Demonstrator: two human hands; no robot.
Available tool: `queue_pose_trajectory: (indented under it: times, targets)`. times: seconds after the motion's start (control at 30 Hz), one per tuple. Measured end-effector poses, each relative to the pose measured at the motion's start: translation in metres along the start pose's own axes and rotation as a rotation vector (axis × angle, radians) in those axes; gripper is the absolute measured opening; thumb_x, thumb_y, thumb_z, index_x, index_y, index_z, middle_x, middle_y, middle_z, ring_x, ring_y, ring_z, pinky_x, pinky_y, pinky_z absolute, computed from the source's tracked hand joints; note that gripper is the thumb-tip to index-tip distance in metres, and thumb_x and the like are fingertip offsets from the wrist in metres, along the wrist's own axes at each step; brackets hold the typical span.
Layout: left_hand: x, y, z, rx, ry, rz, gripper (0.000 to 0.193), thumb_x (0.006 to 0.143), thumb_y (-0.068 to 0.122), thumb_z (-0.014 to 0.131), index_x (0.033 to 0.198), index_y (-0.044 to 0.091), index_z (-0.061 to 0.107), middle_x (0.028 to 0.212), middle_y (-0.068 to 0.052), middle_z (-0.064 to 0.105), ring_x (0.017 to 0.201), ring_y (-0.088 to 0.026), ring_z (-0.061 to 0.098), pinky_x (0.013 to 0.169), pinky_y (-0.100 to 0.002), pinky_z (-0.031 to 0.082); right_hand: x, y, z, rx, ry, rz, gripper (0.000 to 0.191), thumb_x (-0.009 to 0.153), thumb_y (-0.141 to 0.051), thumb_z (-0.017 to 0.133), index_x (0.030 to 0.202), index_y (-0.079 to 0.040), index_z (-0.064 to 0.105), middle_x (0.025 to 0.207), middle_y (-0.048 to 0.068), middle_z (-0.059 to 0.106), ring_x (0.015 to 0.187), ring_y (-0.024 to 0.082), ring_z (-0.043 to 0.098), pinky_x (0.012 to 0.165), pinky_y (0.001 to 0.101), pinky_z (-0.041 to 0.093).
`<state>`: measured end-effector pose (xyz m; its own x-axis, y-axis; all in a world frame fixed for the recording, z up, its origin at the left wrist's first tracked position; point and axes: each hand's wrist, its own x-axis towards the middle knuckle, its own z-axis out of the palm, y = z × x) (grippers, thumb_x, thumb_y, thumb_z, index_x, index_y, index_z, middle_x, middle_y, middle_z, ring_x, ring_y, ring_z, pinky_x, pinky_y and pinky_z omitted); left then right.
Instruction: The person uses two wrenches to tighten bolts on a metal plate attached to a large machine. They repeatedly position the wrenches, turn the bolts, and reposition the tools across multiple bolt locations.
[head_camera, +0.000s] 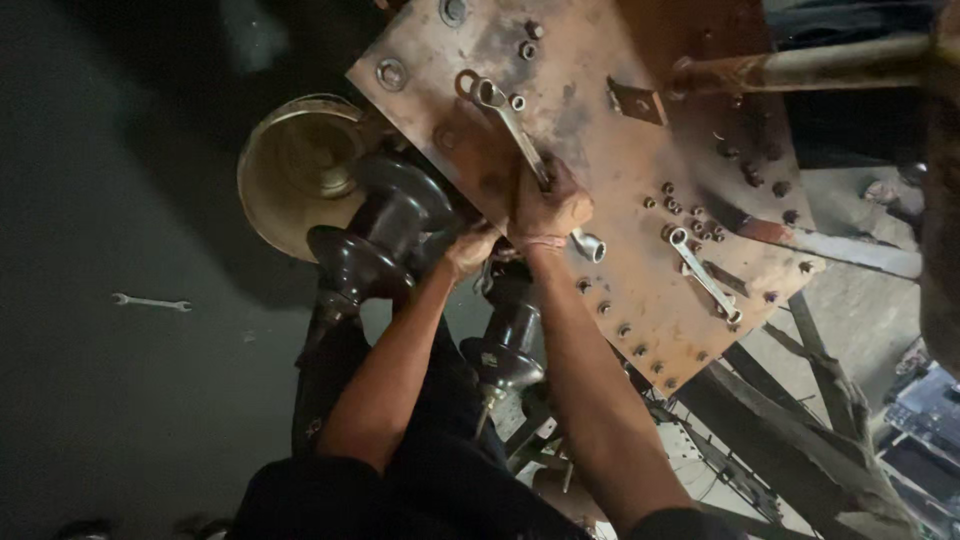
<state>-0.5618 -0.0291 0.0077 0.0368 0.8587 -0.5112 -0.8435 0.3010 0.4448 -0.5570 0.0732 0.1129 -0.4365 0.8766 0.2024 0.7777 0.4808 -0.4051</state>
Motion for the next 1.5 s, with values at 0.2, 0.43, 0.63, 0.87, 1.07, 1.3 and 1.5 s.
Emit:
queue_pose_trajectory:
  times: [0.2, 0.43, 0.63, 0.87, 1.07, 1.3, 1.5]
  targets:
    - [-0.002, -0.01, 0.012, -0.18, 0.019, 0.197, 0.039, 0.111, 0.045, 0.057, 0.107, 0.007, 0.066, 0.09, -0.001, 0.064, 0.075, -0.012, 0.057, 0.063, -0.029, 0.047, -0.003, 0.006, 0.0, 0.034, 0.006, -0.059, 0.019, 0.088, -0.028, 0.079, 0.101, -0.014, 0.079, 0.08, 0.014, 0.072, 0.07, 0.031, 0.073, 0.063, 0.0399, 0.055]
    - [0.005, -0.02, 0.013, -0.277, 0.045, 0.033, 0.036, 0.11, 0.043, 0.059, 0.11, 0.007, 0.067, 0.09, -0.004, 0.067, 0.074, -0.015, 0.061, 0.063, -0.03, 0.05, -0.009, 0.02, 0.006, -0.018, -0.035, 0.045, 0.016, 0.085, -0.024, 0.08, 0.085, -0.01, 0.073, 0.073, 0.016, 0.067, 0.061, 0.033, 0.066, 0.058, 0.0422, 0.05]
    - [0.002, -0.019, 0.015, -0.347, 0.028, 0.007, 0.033, 0.111, 0.039, 0.061, 0.115, 0.007, 0.067, 0.092, -0.006, 0.069, 0.076, -0.017, 0.064, 0.065, -0.031, 0.054, -0.005, 0.011, 0.001, -0.02, -0.004, -0.043, 0.015, 0.085, -0.026, 0.079, 0.085, -0.013, 0.072, 0.076, 0.015, 0.069, 0.067, 0.034, 0.068, 0.06, 0.0421, 0.052]
    - [0.004, -0.031, 0.012, -0.54, -0.097, 0.042, 0.039, 0.106, 0.042, 0.061, 0.121, 0.007, 0.066, 0.102, -0.006, 0.072, 0.088, -0.019, 0.068, 0.078, -0.037, 0.059, -0.009, 0.006, -0.001, 0.012, -0.007, -0.024, 0.015, 0.086, -0.026, 0.078, 0.097, -0.016, 0.075, 0.081, 0.014, 0.069, 0.071, 0.034, 0.069, 0.062, 0.0426, 0.052]
    - [0.006, -0.03, 0.022, -0.796, 0.102, -0.142, 0.053, 0.105, 0.049, 0.057, 0.137, 0.007, 0.058, 0.109, -0.006, 0.074, 0.093, -0.018, 0.071, 0.084, -0.038, 0.061, -0.005, 0.003, -0.003, -0.347, 0.018, -0.137, 0.026, 0.078, -0.026, 0.071, 0.101, -0.014, 0.076, 0.08, 0.013, 0.073, 0.059, 0.036, 0.065, 0.053, 0.0503, 0.046]
    - [0.014, -0.041, 0.012, -1.133, -0.277, 0.184, 0.036, 0.119, 0.031, 0.049, 0.147, 0.008, 0.054, 0.1, -0.008, 0.071, 0.073, -0.018, 0.069, 0.066, -0.035, 0.061, 0.004, -0.014, -0.013, -0.055, -0.027, -0.029, 0.018, 0.083, -0.032, 0.073, 0.092, -0.017, 0.073, 0.078, 0.012, 0.07, 0.072, 0.034, 0.069, 0.066, 0.0465, 0.053]
    - [0.022, -0.011, 0.03, -0.63, 0.143, 0.019, 0.045, 0.101, 0.035, 0.049, 0.133, 0.004, 0.057, 0.117, -0.009, 0.074, 0.098, -0.019, 0.076, 0.084, -0.034, 0.064, 0.008, -0.017, -0.021, -0.003, 0.029, -0.041, 0.023, 0.079, -0.035, 0.079, 0.093, -0.017, 0.075, 0.078, 0.012, 0.07, 0.071, 0.033, 0.069, 0.066, 0.0446, 0.055]
